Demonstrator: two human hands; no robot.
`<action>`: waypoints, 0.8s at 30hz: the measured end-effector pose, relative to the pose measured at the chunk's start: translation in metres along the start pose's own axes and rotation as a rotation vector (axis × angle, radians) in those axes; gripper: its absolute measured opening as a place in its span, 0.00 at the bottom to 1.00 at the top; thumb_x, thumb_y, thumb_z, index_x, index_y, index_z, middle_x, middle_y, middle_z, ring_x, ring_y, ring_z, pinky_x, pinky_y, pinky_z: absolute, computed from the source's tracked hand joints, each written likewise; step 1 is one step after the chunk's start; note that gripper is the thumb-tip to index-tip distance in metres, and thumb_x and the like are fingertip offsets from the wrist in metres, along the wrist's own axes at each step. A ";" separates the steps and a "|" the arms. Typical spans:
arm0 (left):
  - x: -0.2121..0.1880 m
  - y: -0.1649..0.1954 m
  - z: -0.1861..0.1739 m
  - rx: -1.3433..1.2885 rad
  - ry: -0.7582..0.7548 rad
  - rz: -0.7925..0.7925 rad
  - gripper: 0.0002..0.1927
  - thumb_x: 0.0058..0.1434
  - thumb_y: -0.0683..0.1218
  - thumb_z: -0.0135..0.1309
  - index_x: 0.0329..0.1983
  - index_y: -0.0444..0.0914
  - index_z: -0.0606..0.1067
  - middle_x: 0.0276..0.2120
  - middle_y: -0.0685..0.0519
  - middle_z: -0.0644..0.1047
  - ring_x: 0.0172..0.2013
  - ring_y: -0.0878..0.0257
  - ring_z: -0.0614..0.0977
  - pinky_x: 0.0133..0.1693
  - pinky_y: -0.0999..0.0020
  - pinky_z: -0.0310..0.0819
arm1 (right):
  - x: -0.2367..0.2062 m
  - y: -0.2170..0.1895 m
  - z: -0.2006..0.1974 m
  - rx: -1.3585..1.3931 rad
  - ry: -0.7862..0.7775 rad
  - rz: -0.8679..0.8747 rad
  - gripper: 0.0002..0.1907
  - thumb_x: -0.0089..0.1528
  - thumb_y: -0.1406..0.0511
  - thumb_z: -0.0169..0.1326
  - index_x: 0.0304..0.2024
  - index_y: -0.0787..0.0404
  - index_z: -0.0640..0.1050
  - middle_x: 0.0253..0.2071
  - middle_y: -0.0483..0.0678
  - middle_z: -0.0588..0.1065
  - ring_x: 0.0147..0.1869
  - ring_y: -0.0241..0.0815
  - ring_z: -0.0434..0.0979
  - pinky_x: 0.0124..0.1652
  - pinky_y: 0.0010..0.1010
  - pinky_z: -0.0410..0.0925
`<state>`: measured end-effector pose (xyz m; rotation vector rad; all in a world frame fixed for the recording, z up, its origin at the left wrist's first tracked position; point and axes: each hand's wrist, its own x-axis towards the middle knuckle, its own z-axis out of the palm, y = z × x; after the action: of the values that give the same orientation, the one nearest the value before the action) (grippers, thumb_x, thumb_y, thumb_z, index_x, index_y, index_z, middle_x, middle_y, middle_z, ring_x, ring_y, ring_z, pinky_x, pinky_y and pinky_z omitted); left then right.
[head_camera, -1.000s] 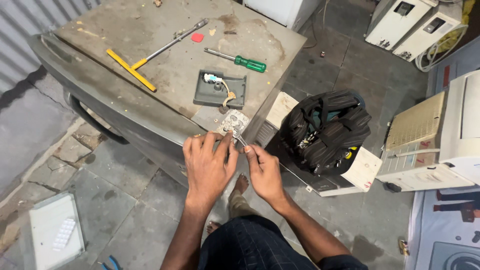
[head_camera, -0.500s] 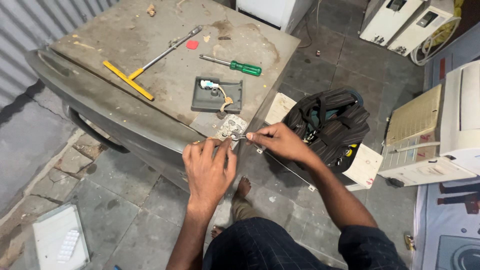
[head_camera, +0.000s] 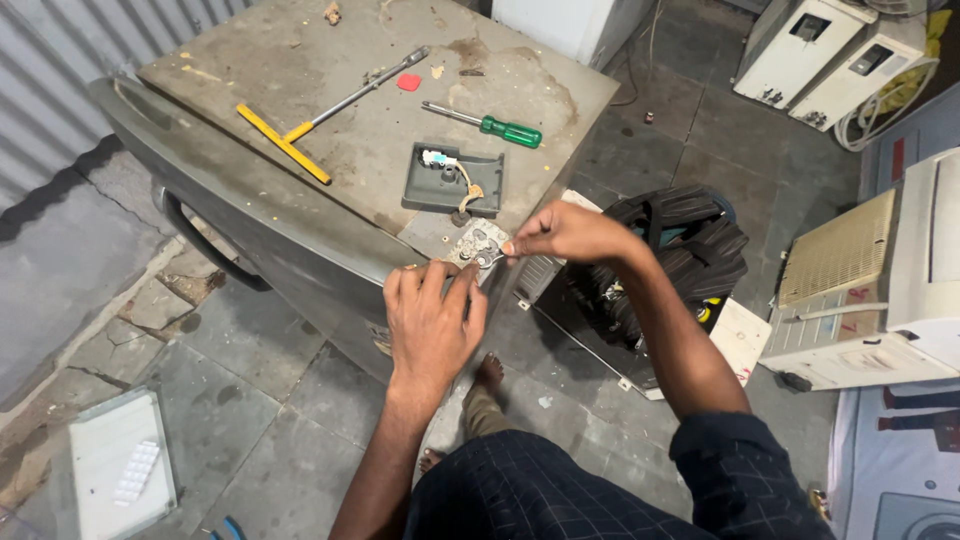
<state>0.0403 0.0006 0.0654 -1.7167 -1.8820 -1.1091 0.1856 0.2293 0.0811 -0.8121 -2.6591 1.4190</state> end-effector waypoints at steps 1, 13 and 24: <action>-0.001 0.002 -0.003 -0.002 0.001 0.000 0.13 0.60 0.46 0.59 0.47 0.40 0.82 0.39 0.53 0.75 0.44 0.54 0.73 0.54 0.55 0.62 | -0.012 0.000 0.011 0.048 0.056 -0.008 0.18 0.62 0.54 0.61 0.37 0.63 0.87 0.31 0.43 0.84 0.37 0.27 0.79 0.42 0.25 0.71; 0.025 0.026 -0.003 0.012 -0.025 -0.025 0.13 0.61 0.45 0.58 0.49 0.39 0.82 0.39 0.54 0.76 0.44 0.55 0.74 0.53 0.55 0.62 | -0.073 -0.033 0.119 0.100 0.967 -0.144 0.11 0.70 0.63 0.57 0.46 0.65 0.83 0.28 0.49 0.78 0.30 0.23 0.72 0.27 0.24 0.65; 0.059 0.010 0.010 0.023 0.023 -0.017 0.15 0.61 0.44 0.59 0.51 0.40 0.82 0.42 0.53 0.78 0.46 0.56 0.75 0.53 0.55 0.61 | -0.037 -0.010 -0.002 0.291 0.325 0.056 0.15 0.64 0.59 0.59 0.42 0.65 0.86 0.30 0.39 0.83 0.36 0.24 0.73 0.37 0.22 0.70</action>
<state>0.0409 0.0465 0.1047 -1.6715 -1.8920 -1.1047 0.2143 0.2097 0.0984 -0.9922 -2.1482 1.4894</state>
